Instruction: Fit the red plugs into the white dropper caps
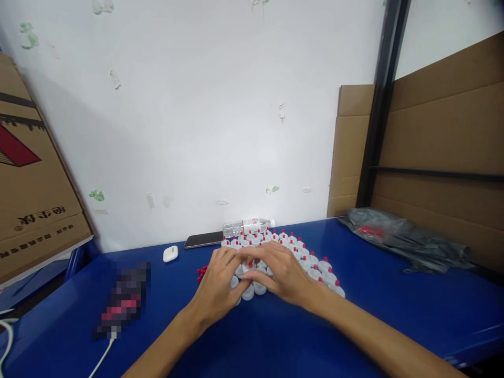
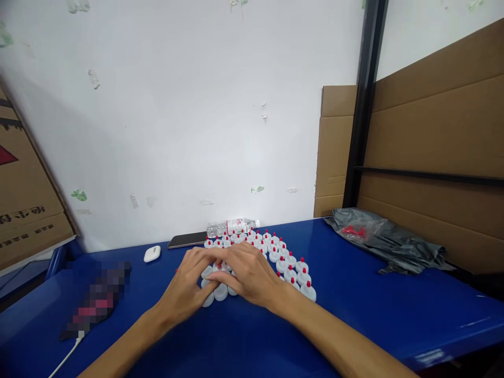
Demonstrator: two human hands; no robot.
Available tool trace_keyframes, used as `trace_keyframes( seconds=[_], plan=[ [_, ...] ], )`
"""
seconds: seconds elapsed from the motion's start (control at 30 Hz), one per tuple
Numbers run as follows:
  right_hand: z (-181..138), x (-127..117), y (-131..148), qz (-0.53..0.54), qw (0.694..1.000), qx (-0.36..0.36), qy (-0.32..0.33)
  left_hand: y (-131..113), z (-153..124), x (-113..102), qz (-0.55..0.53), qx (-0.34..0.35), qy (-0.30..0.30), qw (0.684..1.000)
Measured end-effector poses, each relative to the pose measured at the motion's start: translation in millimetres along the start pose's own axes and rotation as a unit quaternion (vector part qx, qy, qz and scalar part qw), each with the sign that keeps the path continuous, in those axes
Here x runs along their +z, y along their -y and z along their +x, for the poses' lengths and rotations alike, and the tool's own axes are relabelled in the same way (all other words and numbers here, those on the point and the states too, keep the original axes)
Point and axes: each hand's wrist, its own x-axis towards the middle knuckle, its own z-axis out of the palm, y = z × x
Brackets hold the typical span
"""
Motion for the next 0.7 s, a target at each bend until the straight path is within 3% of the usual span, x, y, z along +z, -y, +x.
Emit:
trace_keyframes(
  seconds=[0.13, 0.23, 0.33, 0.47, 0.57, 0.7],
  plan=[
    [-0.6, 1.0, 4.5, 0.026, 0.999, 0.039, -0.021, 8.2, 2.0, -4.4, -0.049, -0.060, -0.032, 0.996],
    [-0.8, 4.4, 3.3, 0.001, 0.999, 0.041, 0.005, 11.0, 4.3, -6.6, -0.102, -0.121, -0.050, 0.986],
    [-2.8, 10.0, -1.8, -0.027, 0.998, 0.044, 0.023, 7.8, 5.0, -4.8, -0.181, -0.174, -0.056, 0.966],
    [-6.0, 15.0, -8.3, -0.030, 0.998, 0.045, -0.010, -3.0, 2.4, 1.8, -0.267, -0.216, -0.057, 0.937],
    [-5.6, 12.3, -10.3, -0.023, 0.999, 0.030, -0.036, -10.3, 0.9, 3.6, -0.233, -0.196, -0.033, 0.952],
    [-3.3, 4.4, -11.6, -0.055, 0.998, -0.004, -0.030, -10.9, 1.3, -1.6, -0.099, -0.141, -0.016, 0.985]
  ],
)
